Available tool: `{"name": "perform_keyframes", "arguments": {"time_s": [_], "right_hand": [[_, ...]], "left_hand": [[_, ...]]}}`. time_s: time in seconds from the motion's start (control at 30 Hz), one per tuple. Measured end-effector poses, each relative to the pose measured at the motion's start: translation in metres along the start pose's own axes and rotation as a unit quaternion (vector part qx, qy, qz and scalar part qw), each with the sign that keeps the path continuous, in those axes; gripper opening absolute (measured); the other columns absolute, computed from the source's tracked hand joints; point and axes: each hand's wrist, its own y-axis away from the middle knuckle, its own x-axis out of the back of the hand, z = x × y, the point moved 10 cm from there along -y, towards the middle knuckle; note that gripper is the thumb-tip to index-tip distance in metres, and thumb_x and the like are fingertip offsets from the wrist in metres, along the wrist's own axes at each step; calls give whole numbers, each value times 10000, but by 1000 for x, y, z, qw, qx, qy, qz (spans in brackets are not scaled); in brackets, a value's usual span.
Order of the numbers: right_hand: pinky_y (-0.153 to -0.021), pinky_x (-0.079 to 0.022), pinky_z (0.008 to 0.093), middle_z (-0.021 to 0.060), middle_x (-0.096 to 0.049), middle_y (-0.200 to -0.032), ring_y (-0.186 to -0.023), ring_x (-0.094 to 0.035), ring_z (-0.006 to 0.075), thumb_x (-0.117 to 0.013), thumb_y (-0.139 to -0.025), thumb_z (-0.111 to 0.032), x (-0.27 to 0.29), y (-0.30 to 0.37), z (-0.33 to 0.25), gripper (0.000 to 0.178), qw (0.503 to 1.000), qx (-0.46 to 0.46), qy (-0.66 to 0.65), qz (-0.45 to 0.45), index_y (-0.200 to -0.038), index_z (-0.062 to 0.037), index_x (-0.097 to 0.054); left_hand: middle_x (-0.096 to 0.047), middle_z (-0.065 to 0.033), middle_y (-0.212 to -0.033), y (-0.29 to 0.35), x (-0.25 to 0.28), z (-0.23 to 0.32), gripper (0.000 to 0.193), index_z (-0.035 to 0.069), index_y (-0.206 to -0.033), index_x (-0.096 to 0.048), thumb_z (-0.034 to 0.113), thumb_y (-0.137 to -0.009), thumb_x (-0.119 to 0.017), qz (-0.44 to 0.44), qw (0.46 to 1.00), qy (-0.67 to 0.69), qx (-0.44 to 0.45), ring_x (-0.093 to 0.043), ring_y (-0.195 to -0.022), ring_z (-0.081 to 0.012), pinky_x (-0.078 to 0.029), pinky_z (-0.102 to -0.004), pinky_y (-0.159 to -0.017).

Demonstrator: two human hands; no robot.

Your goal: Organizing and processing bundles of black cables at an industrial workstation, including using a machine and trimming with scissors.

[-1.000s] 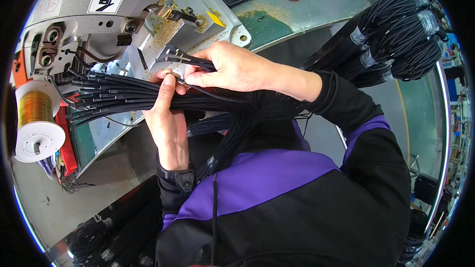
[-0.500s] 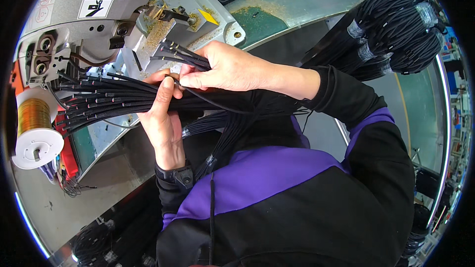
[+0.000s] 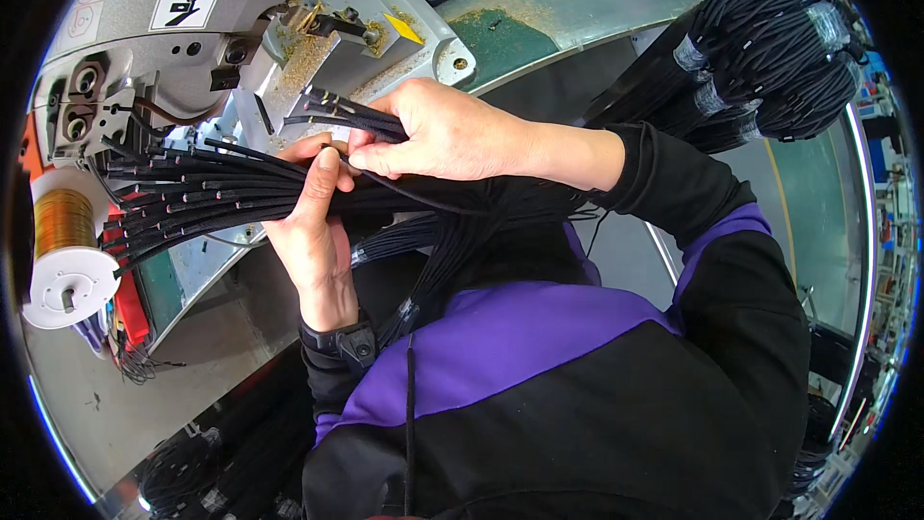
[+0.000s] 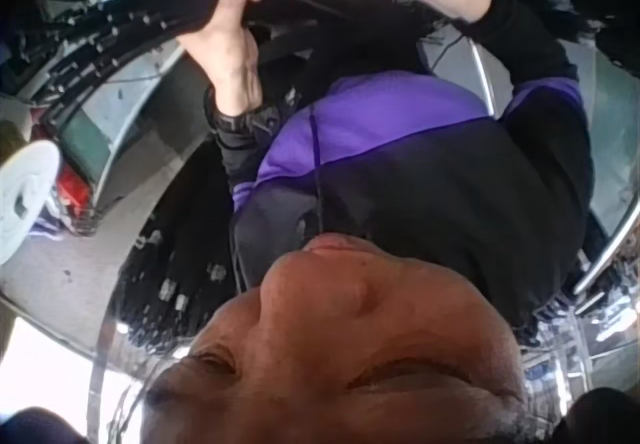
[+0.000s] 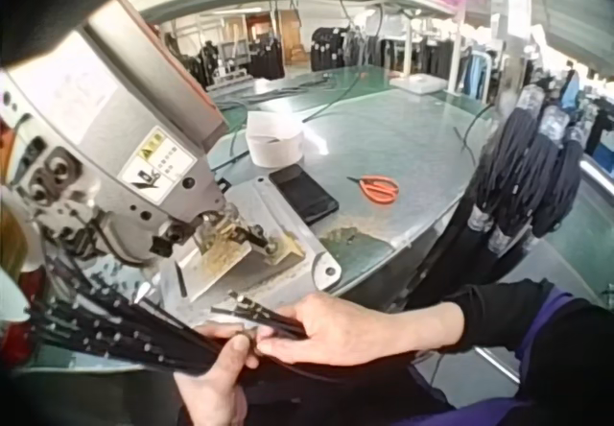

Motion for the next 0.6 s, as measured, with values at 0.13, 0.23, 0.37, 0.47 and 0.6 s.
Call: {"name": "perform_keyframes", "arguments": {"time_s": [0.13, 0.23, 0.37, 0.47, 0.6], "right_hand": [[-566, -385, 214, -10, -507, -634, -590, -442, 45, -515, -811, -95, -1, 1, -16, 94, 989, 103, 109, 14, -795, -2, -517], [-551, -372, 215, -2, -502, -613, -573, -439, 60, -497, -787, -106, -4, -2, -8, 96, 997, 67, 47, 11, -758, -19, -527], [-518, -362, 209, -10, -496, -615, -546, -436, 59, -498, -805, -124, -11, -6, 12, 112, 996, 24, -78, -37, -782, -17, -523], [-488, -348, 208, -16, -496, -623, -522, -428, 58, -503, -824, -148, -26, -2, 26, 138, 966, -53, -230, -104, -800, -13, -522], [-441, -309, 208, -21, -492, -614, -481, -398, 59, -500, -832, -199, -54, 16, 39, 190, 876, -188, -409, -171, -790, -17, -532]], "left_hand": [[-576, -104, -753, 0, 0, 3, 151, -58, -877, -563, -38, -734, -608, 10, 1000, -22, -10, -534, -583, -137, -447, -216, -574], [-578, -109, -757, -1, 3, -1, 153, -58, -874, -560, -30, -733, -613, 2, 1000, -17, -8, -535, -592, -142, -444, -222, -576], [-576, -109, -755, -1, -2, -4, 167, -49, -887, -554, -3, -739, -617, -30, 999, 26, 1, -531, -595, -147, -436, -233, -579], [-571, -104, -751, 2, -7, -1, 175, -41, -895, -549, 17, -745, -617, -48, 996, 75, 15, -521, -598, -146, -428, -240, -587], [-564, -98, -748, 5, 1, -6, 178, -27, -900, -543, 39, -752, -616, -28, 994, 105, 29, -503, -595, -141, -418, -243, -600]]}}
